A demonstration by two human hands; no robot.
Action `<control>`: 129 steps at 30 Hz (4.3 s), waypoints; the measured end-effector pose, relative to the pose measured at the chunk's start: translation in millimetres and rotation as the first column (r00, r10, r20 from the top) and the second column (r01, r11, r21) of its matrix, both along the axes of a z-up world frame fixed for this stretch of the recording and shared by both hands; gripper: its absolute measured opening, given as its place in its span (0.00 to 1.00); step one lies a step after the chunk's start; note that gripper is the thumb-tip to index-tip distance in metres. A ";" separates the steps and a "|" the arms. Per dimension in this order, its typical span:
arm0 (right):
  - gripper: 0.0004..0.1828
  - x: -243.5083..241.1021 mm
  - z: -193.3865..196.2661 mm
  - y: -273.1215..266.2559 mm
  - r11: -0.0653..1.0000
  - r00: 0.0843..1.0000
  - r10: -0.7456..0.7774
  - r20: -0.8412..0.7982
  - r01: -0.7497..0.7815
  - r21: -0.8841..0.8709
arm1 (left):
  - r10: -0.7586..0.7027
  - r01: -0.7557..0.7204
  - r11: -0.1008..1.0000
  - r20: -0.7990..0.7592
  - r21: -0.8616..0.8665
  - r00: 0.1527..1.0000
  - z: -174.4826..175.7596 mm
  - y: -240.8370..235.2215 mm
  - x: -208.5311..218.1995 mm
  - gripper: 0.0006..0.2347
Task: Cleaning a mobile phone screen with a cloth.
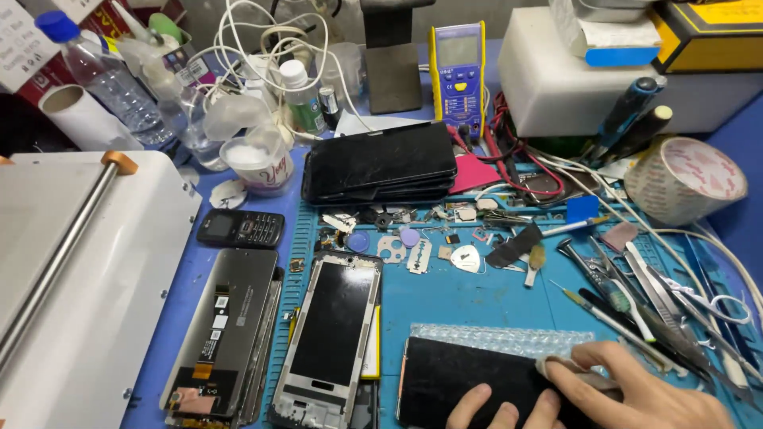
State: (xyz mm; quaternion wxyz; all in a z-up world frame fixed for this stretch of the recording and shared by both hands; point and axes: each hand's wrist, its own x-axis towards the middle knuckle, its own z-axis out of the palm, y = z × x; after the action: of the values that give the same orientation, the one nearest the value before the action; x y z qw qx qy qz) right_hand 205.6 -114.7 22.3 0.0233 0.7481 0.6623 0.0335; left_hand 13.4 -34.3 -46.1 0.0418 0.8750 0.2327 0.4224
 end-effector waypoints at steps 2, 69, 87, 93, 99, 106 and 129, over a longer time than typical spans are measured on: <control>0.32 14.8 -3.5 -17.1 0.999 0.998 -0.008 0.054 0.010 -0.038 | -0.009 0.009 1.000 0.007 0.027 1.000 3.3 3.9 -1.4 0.08; 0.14 -47.1 33.6 15.6 0.955 0.882 -0.150 -0.447 0.247 0.167 | -0.174 0.142 0.978 -0.230 -0.150 0.957 61.4 28.8 -5.6 0.07; 0.11 -41.7 32.2 3.1 0.957 0.894 -0.188 -0.407 0.260 0.128 | -0.166 0.140 0.981 -0.210 -0.135 0.963 60.6 28.4 -5.1 0.06; 0.15 -35.4 28.8 -2.9 0.961 0.900 -0.201 -0.386 0.258 0.102 | -0.170 0.141 0.980 -0.217 -0.140 0.961 61.7 28.4 -5.1 0.06; 0.12 -24.5 25.3 -5.1 0.965 0.885 -0.196 -0.422 0.250 0.077 | -0.183 0.150 0.976 -0.225 -0.155 0.957 61.7 28.7 -7.3 0.07; 0.24 -20.7 34.1 13.5 0.995 0.899 -0.085 -0.429 0.103 0.018 | -0.186 0.155 0.976 -0.214 -0.154 0.959 61.1 30.7 -8.8 0.06; 0.15 -16.3 13.5 -54.9 0.914 0.890 -0.387 -0.241 0.405 0.028 | -0.174 0.140 0.976 -0.215 -0.165 0.961 58.6 27.2 -8.2 0.06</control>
State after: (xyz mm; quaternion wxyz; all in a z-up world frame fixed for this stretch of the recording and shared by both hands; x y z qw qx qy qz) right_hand 189.3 -169.6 35.8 -0.0764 0.8665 0.4921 -0.0335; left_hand 5.2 -7.1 12.5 0.1134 0.9278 0.1964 0.2961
